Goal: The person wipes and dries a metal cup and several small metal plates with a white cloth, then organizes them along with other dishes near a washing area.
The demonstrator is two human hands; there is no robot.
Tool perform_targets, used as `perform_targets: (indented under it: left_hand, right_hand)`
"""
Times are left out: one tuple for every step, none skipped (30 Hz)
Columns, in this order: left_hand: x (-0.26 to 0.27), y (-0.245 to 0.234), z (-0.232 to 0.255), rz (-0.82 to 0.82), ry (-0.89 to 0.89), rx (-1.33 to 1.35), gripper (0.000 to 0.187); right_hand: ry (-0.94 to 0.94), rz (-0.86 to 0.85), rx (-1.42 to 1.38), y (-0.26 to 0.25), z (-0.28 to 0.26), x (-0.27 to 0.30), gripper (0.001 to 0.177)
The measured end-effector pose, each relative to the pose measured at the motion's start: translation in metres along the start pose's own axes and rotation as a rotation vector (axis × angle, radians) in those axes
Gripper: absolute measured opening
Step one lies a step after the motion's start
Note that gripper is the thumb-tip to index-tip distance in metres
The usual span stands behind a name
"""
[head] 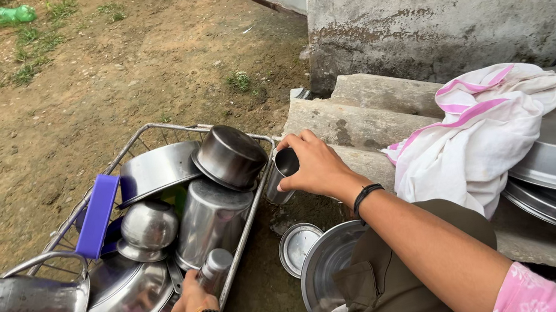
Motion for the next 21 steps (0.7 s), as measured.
perform_targets:
  left_hand:
    - [-0.009, 0.009, -0.001, -0.056, -0.101, 0.102, 0.097]
    - [-0.02, 0.018, -0.004, -0.152, -0.211, 0.197, 0.087]
    - [-0.036, 0.023, -0.007, -0.309, -0.253, 0.215, 0.078]
    - [-0.049, 0.03, -0.009, -0.485, -0.304, 0.238, 0.068]
    - [-0.056, 0.035, -0.012, -0.632, -0.354, 0.255, 0.059]
    - [-0.062, 0.038, -0.014, -0.661, -0.353, 0.237, 0.049]
    - [-0.067, 0.04, -0.016, -0.703, -0.366, 0.217, 0.04]
    - [-0.07, 0.04, -0.018, -0.697, -0.348, 0.184, 0.037]
    - [-0.072, 0.041, -0.019, -0.694, -0.356, 0.197, 0.042]
    - [-0.073, 0.04, -0.021, -0.691, -0.365, 0.21, 0.047]
    - [-0.073, 0.04, -0.02, -0.689, -0.371, 0.22, 0.052]
    - [-0.073, 0.037, -0.02, -0.518, -0.342, 0.227, 0.078]
    - [-0.068, 0.035, -0.023, -0.352, -0.307, 0.237, 0.105]
    - [-0.063, 0.034, -0.022, -0.188, -0.265, 0.247, 0.133]
    - [-0.059, 0.035, -0.02, -0.167, -0.226, 0.203, 0.127]
    - [-0.055, 0.03, -0.017, -0.145, -0.186, 0.158, 0.121]
    - [-0.051, 0.026, -0.017, -0.118, -0.149, 0.109, 0.115]
    - [-0.044, 0.026, -0.019, -0.116, -0.178, 0.178, 0.112]
    - [-0.041, 0.027, -0.019, -0.112, -0.204, 0.251, 0.11]
    - [-0.041, 0.029, -0.02, -0.108, -0.23, 0.323, 0.108]
    - [-0.045, 0.031, -0.02, -0.183, -0.222, 0.237, 0.096]
  right_hand:
    - [-0.006, 0.006, -0.002, -0.001, 0.0, 0.0, 0.071]
    - [-0.013, 0.012, -0.004, -0.003, 0.001, -0.001, 0.071]
    - [0.003, 0.004, 0.001, -0.004, 0.002, 0.0, 0.072]
    - [0.02, -0.004, 0.006, -0.005, 0.003, 0.0, 0.072]
    - [0.032, -0.013, 0.013, -0.006, 0.003, -0.001, 0.073]
    - [0.038, -0.015, 0.012, -0.006, 0.002, 0.0, 0.072]
    - [0.042, -0.02, 0.013, -0.006, 0.001, 0.0, 0.072]
    - [0.046, -0.024, 0.014, -0.006, 0.0, 0.0, 0.072]
    - [0.037, -0.024, 0.019, -0.006, -0.001, 0.0, 0.071]
    - [0.028, -0.023, 0.023, -0.006, -0.003, 0.0, 0.071]
    - [0.022, -0.02, 0.025, -0.005, -0.004, 0.001, 0.071]
    - [0.011, -0.02, 0.021, -0.004, -0.005, 0.002, 0.071]
    - [-0.002, -0.016, 0.02, -0.004, -0.006, 0.003, 0.071]
    - [-0.015, -0.013, 0.02, -0.005, -0.007, 0.003, 0.071]
    - [-0.02, -0.009, 0.014, -0.006, -0.006, 0.003, 0.07]
    - [-0.025, -0.006, 0.009, -0.006, -0.006, 0.003, 0.07]
    - [-0.027, -0.009, 0.003, -0.006, -0.004, 0.005, 0.07]
    - [-0.02, -0.007, -0.003, -0.008, 0.0, 0.005, 0.07]
    - [-0.017, -0.004, -0.014, -0.008, 0.001, 0.004, 0.07]
    - [-0.013, -0.002, -0.024, -0.008, 0.003, 0.003, 0.07]
    - [-0.004, 0.001, -0.025, -0.008, 0.004, 0.002, 0.071]
Point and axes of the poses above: each hand's wrist, its own x-axis away from the middle knuckle, its own y-axis out of the palm, z = x × y, the point moved 2 cm from there along -x, towards the middle knuckle, and after that the axes turned 5 degrees about z, right-handed, at the moved point
